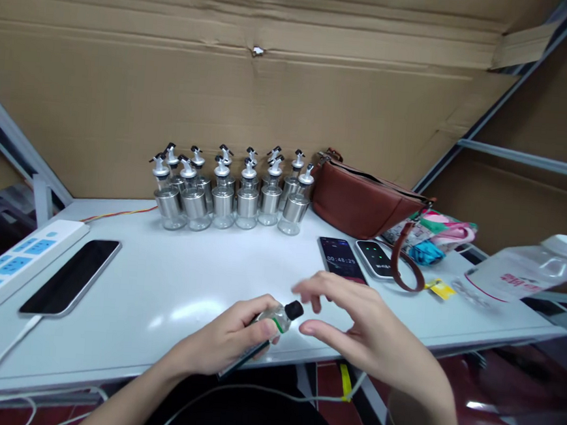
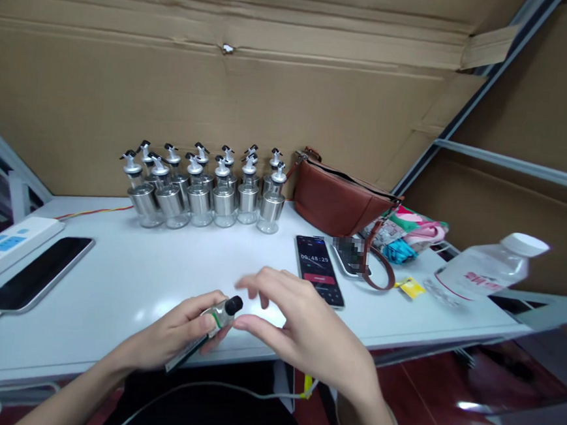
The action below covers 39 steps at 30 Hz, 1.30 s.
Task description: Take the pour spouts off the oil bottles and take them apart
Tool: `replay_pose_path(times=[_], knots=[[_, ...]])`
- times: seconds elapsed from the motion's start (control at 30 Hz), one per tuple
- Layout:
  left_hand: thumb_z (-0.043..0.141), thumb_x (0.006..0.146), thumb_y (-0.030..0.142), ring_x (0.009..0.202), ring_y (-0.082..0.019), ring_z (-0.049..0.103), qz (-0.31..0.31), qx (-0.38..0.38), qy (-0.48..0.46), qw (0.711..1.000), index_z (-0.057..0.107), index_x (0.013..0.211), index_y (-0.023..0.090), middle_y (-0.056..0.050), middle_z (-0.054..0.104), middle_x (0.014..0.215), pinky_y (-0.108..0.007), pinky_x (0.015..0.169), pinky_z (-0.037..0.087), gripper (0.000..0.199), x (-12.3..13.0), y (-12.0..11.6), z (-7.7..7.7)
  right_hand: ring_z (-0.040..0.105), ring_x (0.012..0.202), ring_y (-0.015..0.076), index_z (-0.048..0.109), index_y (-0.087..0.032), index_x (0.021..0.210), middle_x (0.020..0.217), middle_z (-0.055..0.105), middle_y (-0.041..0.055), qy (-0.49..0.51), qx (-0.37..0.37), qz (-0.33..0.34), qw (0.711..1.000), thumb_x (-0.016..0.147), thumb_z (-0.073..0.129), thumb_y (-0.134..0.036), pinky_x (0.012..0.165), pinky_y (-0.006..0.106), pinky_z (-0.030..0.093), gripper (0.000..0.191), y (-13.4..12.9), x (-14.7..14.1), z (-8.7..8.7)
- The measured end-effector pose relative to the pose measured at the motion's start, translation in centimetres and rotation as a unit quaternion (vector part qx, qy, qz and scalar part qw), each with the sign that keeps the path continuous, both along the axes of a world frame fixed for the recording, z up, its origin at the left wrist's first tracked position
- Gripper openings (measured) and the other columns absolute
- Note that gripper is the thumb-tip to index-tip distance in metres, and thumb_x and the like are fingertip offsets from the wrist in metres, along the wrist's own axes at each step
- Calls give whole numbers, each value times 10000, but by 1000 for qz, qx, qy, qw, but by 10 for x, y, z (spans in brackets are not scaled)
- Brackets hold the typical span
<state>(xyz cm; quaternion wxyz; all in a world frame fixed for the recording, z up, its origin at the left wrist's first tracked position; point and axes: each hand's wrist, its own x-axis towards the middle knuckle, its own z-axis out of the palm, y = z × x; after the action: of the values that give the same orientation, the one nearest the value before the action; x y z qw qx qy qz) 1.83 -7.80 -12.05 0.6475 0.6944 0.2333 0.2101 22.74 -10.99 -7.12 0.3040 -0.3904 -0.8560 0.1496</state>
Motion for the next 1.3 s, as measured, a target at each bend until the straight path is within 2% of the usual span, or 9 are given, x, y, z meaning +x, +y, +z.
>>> replay_pose_path(times=[0.17, 0.4, 0.53, 0.7, 0.8, 0.9, 1.0, 1.13, 1.3], knots=[[353, 894, 568, 629, -96, 397, -27, 17, -1, 1000, 484, 867, 150, 21, 438, 717, -235, 652, 355, 438, -3, 1, -1, 531, 723, 109, 546, -168, 918, 785, 584, 19, -5, -8, 38, 999, 935, 450, -254, 669, 211, 414, 130, 0, -8, 1], [345, 930, 450, 791, -139, 463, 70, 210, 82, 972, 491, 964, 176, -23, 521, 888, -257, 748, 372, 312, 2, -1, -1, 491, 683, 132, 537, -165, 856, 731, 560, 20, -55, 44, -50, 996, 948, 389, -238, 679, 270, 359, 188, -6, -16, -2], [341, 934, 425, 800, -152, 478, 101, 273, 104, 951, 491, 973, 184, -35, 529, 909, -272, 754, 377, 286, 3, -1, 2, 495, 680, 132, 522, -166, 865, 753, 579, 22, -51, 50, -65, 995, 946, 390, -233, 678, 280, 347, 169, -5, -16, -2], [387, 908, 482, 852, -166, 514, 93, 233, 95, 963, 447, 1023, 190, -41, 544, 962, -289, 788, 401, 320, 3, -3, 1, 513, 704, 137, 522, -168, 845, 774, 594, 23, -48, 16, -28, 998, 939, 419, -242, 683, 274, 374, 157, -1, -26, -8], [518, 825, 553, 902, -177, 527, 117, 187, 32, 975, 310, 1201, 196, -63, 524, 1027, -308, 829, 414, 559, 3, -4, -3, 537, 750, 148, 543, -169, 849, 806, 605, 28, -59, -19, 0, 998, 943, 413, -259, 701, 275, 399, 183, -1, -33, -10], [597, 781, 542, 864, -154, 526, 137, 162, -23, 977, 155, 1286, 229, -37, 498, 964, -307, 825, 421, 740, 3, -5, -6, 556, 837, 158, 560, -180, 1024, 914, 612, 45, -42, -27, 17, 999, 943, 417, -310, 753, 288, 425, 209, -3, -33, -9], [705, 720, 453, 985, -176, 510, 161, 187, -35, 968, 101, 1292, 260, -58, 453, 1046, -340, 896, 406, 854, 3, -8, -7, 555, 886, 153, 554, -193, 1105, 1000, 578, 59, -27, -43, 40, 998, 913, 482, -339, 786, 280, 451, 252, -5, -27, -7], [649, 787, 300, 1102, -205, 489, 140, 250, -14, 958, 34, 1336, 280, -107, 395, 1196, -370, 940, 409, 824, 10, -10, -9, 558, 876, 133, 586, -194, 983, 1001, 536, 61, -22, -37, 27, 999, 898, 510, -240, 773, 252, 472, 124, -6, -20, -7], [583, 839, 327, 1313, -265, 322, 135, 274, 15, 952, 76, 1403, 329, -115, 257, 1424, -439, 1067, 333, 758, 7, -20, 8, 587, 953, 160, 578, -198, 880, 1088, 561, 87, -26, 24, -31, 999, 903, 471, -192, 790, 280, 499, 109, -8, -5, 3]])
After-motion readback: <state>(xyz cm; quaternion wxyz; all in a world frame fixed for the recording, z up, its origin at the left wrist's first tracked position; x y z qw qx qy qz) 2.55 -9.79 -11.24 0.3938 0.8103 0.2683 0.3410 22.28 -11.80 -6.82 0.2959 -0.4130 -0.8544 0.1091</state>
